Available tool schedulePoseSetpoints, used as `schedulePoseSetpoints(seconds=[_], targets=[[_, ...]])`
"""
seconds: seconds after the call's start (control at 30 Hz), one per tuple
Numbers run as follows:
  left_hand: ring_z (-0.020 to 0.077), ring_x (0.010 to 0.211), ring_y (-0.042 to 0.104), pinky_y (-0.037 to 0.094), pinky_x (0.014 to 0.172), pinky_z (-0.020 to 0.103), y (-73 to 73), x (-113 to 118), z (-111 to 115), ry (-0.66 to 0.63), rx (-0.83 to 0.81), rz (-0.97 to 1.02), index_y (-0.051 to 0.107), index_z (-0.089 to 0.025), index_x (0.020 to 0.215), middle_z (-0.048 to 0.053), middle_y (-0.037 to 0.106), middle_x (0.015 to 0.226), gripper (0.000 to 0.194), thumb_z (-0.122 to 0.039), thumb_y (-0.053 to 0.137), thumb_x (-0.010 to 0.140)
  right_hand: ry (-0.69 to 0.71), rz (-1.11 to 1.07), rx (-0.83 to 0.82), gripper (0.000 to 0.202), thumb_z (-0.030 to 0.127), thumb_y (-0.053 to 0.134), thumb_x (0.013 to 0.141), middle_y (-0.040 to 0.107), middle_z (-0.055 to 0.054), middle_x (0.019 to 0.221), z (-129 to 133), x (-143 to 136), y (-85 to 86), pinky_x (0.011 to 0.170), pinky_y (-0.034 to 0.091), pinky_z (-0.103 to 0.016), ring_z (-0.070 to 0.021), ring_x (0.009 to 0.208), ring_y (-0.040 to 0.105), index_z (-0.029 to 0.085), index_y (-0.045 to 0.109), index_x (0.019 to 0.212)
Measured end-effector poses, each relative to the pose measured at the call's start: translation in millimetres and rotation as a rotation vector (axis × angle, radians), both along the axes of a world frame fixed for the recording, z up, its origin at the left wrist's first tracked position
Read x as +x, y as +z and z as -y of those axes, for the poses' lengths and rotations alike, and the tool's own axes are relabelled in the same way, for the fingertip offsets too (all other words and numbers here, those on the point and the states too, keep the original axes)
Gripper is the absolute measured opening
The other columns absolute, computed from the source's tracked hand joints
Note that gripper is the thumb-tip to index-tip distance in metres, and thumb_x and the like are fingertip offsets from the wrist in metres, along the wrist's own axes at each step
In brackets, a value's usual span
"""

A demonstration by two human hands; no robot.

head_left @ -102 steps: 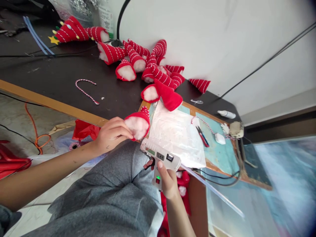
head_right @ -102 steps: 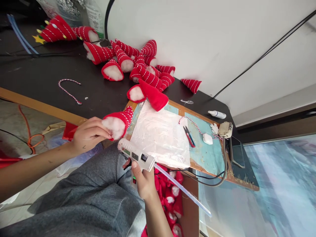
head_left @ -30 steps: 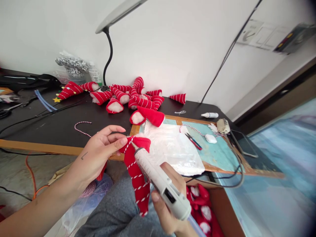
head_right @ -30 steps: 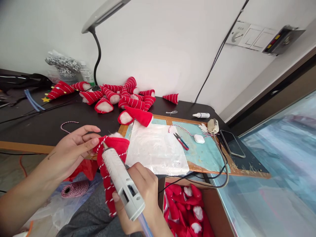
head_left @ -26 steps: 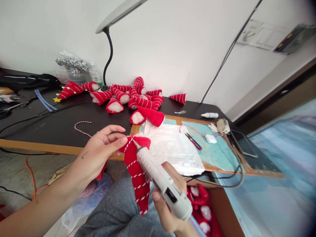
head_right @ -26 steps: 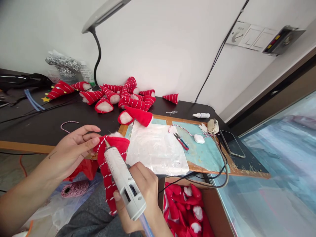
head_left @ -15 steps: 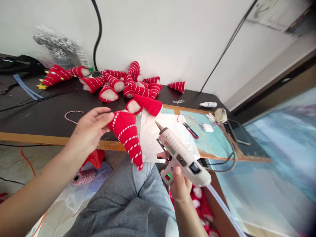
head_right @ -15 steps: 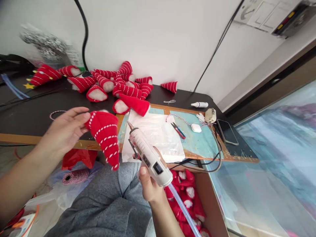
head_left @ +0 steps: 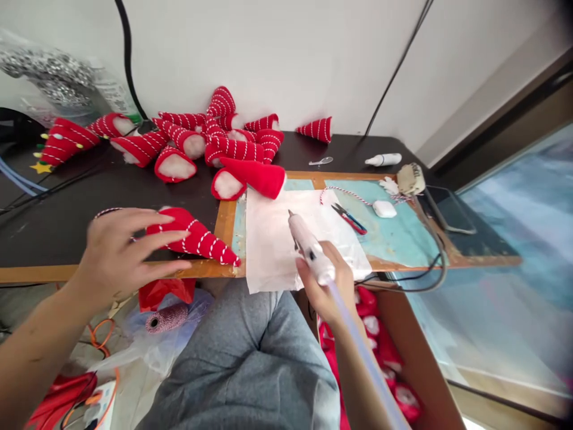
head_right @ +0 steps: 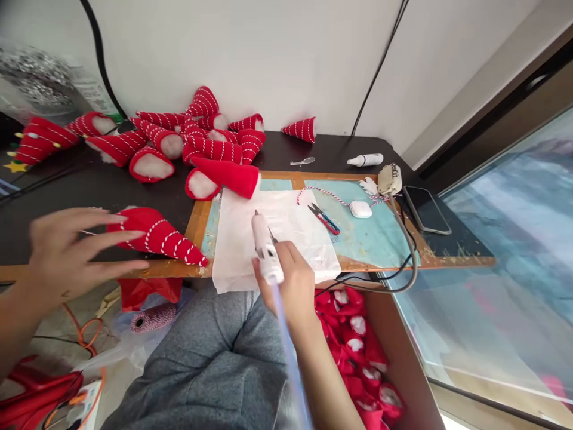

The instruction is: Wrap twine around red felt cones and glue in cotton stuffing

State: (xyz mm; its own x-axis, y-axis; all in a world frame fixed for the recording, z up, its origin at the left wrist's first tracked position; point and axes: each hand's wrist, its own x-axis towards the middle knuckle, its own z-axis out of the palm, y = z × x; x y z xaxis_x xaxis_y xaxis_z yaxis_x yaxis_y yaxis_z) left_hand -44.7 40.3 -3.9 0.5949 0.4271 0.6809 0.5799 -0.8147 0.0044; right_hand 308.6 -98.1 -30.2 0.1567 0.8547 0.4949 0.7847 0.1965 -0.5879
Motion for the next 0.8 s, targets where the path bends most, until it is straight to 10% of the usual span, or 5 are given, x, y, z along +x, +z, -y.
schedulePoseSetpoints(seconds=[0.13, 0.33, 0.53, 0.8], targets=[[0.0402, 0.145, 0.053, 0.028, 0.129, 0.054, 7.2, 37.5, -16.7, -0.199, -0.540, -0.309, 0.074, -0.035, 0.135, 0.009, 0.067, 0.150, 0.064, -0.057, 0.090, 0.077, -0.003, 0.290, -0.140, 0.018, 0.028, 0.060, 0.093, 0.069, -0.014, 0.101, -41.5, 4.9, 10.9, 0.078, 0.049, -0.038, -0.0288, 0.089, 0.063, 0.015, 0.067, 0.103], [0.0345, 0.110, 0.068, 0.040, 0.116, 0.041, 26.6, 66.0, -36.6, -0.206, -1.008, -0.285, 0.087, -0.027, 0.096, 0.008, 0.082, 0.107, 0.026, -0.042, 0.093, 0.075, -0.059, 0.440, -0.363, 0.027, 0.014, 0.060, 0.091, 0.069, -0.020, 0.114, -68.0, 15.7, 16.0, 0.094, 0.048, -0.043, -0.0335, 0.108, 0.062, 0.008, 0.071, 0.115], [0.0302, 0.095, 0.075, 0.060, 0.080, 0.030, 78.4, 63.2, -13.2, -0.127, -1.327, 0.233, 0.081, -0.022, 0.114, 0.008, 0.081, 0.107, 0.042, -0.041, 0.093, 0.078, -0.174, 0.488, -0.385, 0.024, 0.016, 0.067, 0.090, 0.070, -0.021, 0.114, -78.6, 39.5, 12.8, 0.099, 0.048, -0.042, -0.0358, 0.113, 0.064, 0.008, 0.072, 0.111], [0.0276, 0.087, 0.074, 0.061, 0.072, 0.034, 65.4, 88.8, -6.1, -0.417, -1.311, 0.908, 0.073, -0.025, 0.106, 0.005, 0.071, 0.083, 0.059, -0.079, 0.073, 0.083, -0.277, 0.499, -0.334, 0.033, 0.020, 0.082, 0.084, 0.073, -0.023, 0.116, -91.0, 45.5, 13.9, 0.095, 0.053, -0.043, -0.0373, 0.109, 0.070, 0.006, 0.074, 0.112]])
